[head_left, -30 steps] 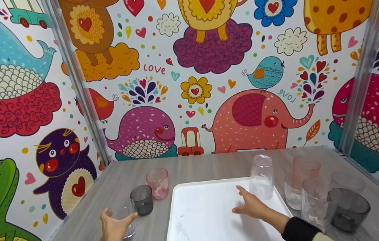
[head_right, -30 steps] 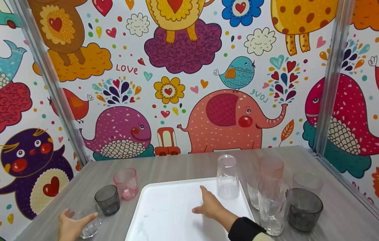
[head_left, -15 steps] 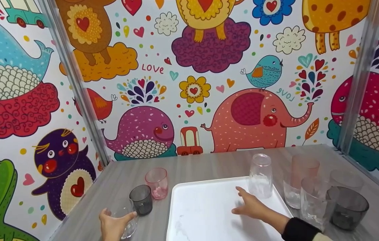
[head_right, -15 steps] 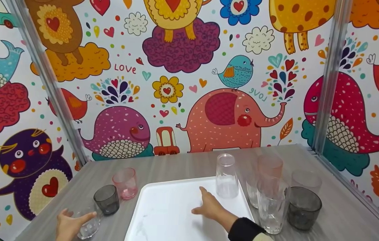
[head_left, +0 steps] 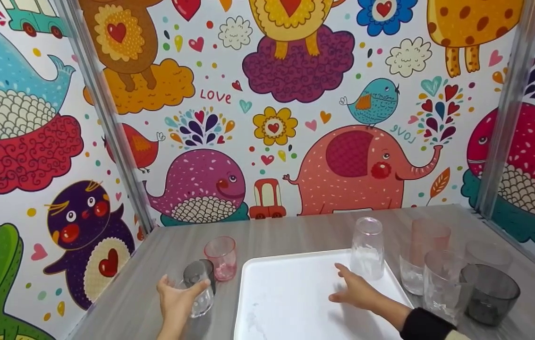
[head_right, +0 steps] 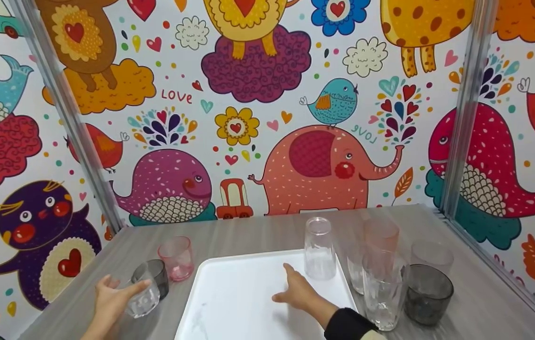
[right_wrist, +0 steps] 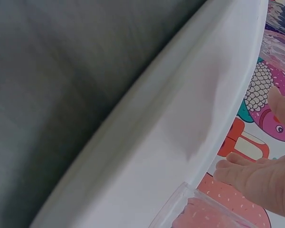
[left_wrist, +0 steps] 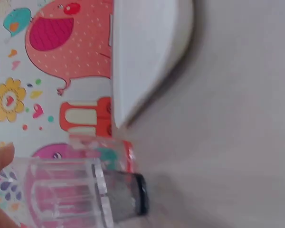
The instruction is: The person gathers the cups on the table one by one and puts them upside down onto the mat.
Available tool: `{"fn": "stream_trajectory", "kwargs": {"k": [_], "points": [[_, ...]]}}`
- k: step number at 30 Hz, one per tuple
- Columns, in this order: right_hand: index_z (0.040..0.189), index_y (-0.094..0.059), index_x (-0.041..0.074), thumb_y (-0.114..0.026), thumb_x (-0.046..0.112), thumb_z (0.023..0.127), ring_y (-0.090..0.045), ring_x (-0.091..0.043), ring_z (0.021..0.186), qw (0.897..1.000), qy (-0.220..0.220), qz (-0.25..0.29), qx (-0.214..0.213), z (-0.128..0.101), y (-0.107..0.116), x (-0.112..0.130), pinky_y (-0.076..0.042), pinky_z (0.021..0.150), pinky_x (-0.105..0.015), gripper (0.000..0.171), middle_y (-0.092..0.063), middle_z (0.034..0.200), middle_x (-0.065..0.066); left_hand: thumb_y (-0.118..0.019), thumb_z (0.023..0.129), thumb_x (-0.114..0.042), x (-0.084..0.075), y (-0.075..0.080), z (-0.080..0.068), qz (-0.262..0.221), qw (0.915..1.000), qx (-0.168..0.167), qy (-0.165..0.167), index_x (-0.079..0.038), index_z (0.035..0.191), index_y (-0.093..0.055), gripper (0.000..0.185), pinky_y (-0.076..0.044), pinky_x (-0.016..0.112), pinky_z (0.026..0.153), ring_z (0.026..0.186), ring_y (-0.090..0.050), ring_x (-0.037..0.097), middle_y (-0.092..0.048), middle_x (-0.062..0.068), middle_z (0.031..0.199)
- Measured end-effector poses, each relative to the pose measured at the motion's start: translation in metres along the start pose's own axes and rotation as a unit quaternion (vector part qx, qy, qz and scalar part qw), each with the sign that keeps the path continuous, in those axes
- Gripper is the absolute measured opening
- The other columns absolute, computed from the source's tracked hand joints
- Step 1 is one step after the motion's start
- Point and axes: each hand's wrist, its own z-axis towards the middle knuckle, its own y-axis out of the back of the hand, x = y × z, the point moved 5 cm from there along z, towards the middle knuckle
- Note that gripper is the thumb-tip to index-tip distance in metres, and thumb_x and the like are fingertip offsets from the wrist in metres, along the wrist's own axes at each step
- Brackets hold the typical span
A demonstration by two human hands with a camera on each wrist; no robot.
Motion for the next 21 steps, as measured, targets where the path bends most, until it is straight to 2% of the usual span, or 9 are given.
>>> {"fn": "stream_trajectory", "kwargs": {"k": [1, 6, 8, 10, 12, 14, 17, 21], "points": [[0.122, -0.027, -0.009, -0.07, 0.025, 0.062, -0.038, -0.046, 0.102, 1.0, 0.0, 0.002, 0.0, 0.0, 0.001, 0.0, -0.031, 0.082, -0.052, 0.081, -0.042, 0.109, -0.034, -0.077, 0.045, -0.04, 0.005, -0.007, 0.008, -0.012, 0.9999, -0.008, -0.003, -0.002, 0.13, 0.002, 0.123, -0.022, 0.052, 0.09, 0.116, -0.019, 0.041, -0.011, 0.027, 0.132], [0.122, -0.027, -0.008, -0.07, 0.025, 0.063, -0.038, -0.046, 0.102, 1.0, 0.001, 0.006, -0.001, 0.0, 0.003, 0.002, -0.031, 0.082, -0.052, 0.081, -0.042, 0.11, -0.034, -0.073, 0.036, -0.056, 0.061, -0.06, 0.087, -0.074, 0.9931, -0.072, -0.056, -0.027, 0.131, -0.002, 0.123, -0.033, 0.051, 0.083, 0.111, -0.032, 0.03, -0.023, 0.009, 0.132], [0.122, -0.027, -0.008, -0.07, 0.025, 0.063, -0.038, -0.046, 0.102, 1.0, 0.001, 0.005, -0.003, -0.001, 0.002, 0.003, -0.031, 0.082, -0.052, 0.081, -0.042, 0.11, -0.034, -0.073, 0.039, -0.054, 0.071, -0.078, 0.099, -0.127, 0.9861, -0.063, -0.086, -0.029, 0.13, -0.004, 0.117, -0.034, 0.047, 0.084, 0.106, -0.036, 0.027, -0.028, 0.005, 0.127], [0.122, -0.027, -0.008, -0.07, 0.024, 0.063, -0.038, -0.045, 0.102, 1.0, 0.002, 0.005, -0.002, -0.001, 0.001, 0.004, -0.031, 0.082, -0.052, 0.08, -0.042, 0.11, -0.034, -0.074, 0.045, -0.049, 0.068, -0.091, 0.092, -0.19, 0.9777, -0.025, -0.087, -0.026, 0.131, -0.004, 0.113, -0.033, 0.043, 0.087, 0.105, -0.037, 0.024, -0.03, 0.004, 0.125], [0.122, -0.027, -0.008, -0.07, 0.024, 0.063, -0.038, -0.046, 0.102, 1.0, 0.001, 0.007, -0.001, -0.002, 0.001, 0.005, -0.031, 0.082, -0.052, 0.08, -0.042, 0.11, -0.034, -0.074, 0.05, -0.042, 0.06, -0.102, 0.076, -0.256, 0.9635, 0.016, -0.078, -0.02, 0.131, -0.005, 0.109, -0.029, 0.041, 0.09, 0.106, -0.037, 0.025, -0.031, 0.008, 0.123], [0.122, -0.026, -0.008, -0.07, 0.024, 0.063, -0.037, -0.046, 0.102, 1.0, 0.001, 0.009, 0.004, -0.003, 0.001, 0.007, -0.031, 0.082, -0.053, 0.08, -0.041, 0.111, -0.034, -0.072, 0.057, -0.037, 0.047, -0.111, 0.054, -0.307, 0.948, 0.055, -0.061, -0.013, 0.131, -0.004, 0.104, -0.024, 0.042, 0.093, 0.11, -0.034, 0.027, -0.029, 0.014, 0.126], [0.124, -0.025, -0.006, -0.069, 0.027, 0.063, -0.036, -0.047, 0.103, 1.0, -0.003, 0.012, 0.007, -0.003, 0.001, 0.009, -0.03, 0.081, -0.054, 0.082, -0.039, 0.113, -0.034, -0.067, 0.066, -0.033, 0.024, -0.122, 0.015, -0.374, 0.9209, 0.105, -0.029, -0.006, 0.131, -0.001, 0.097, -0.015, 0.05, 0.095, 0.116, -0.025, 0.033, -0.025, 0.021, 0.127], [0.124, -0.025, -0.005, -0.069, 0.029, 0.062, -0.036, -0.046, 0.104, 1.0, 0.002, 0.011, 0.004, -0.002, 0.001, 0.012, -0.03, 0.082, -0.054, 0.084, -0.04, 0.114, -0.032, -0.061, 0.073, -0.031, -0.001, -0.135, -0.028, -0.444, 0.8833, 0.151, 0.003, 0.003, 0.127, -0.002, 0.087, -0.015, 0.049, 0.095, 0.113, -0.03, 0.031, -0.032, 0.021, 0.117]]}}
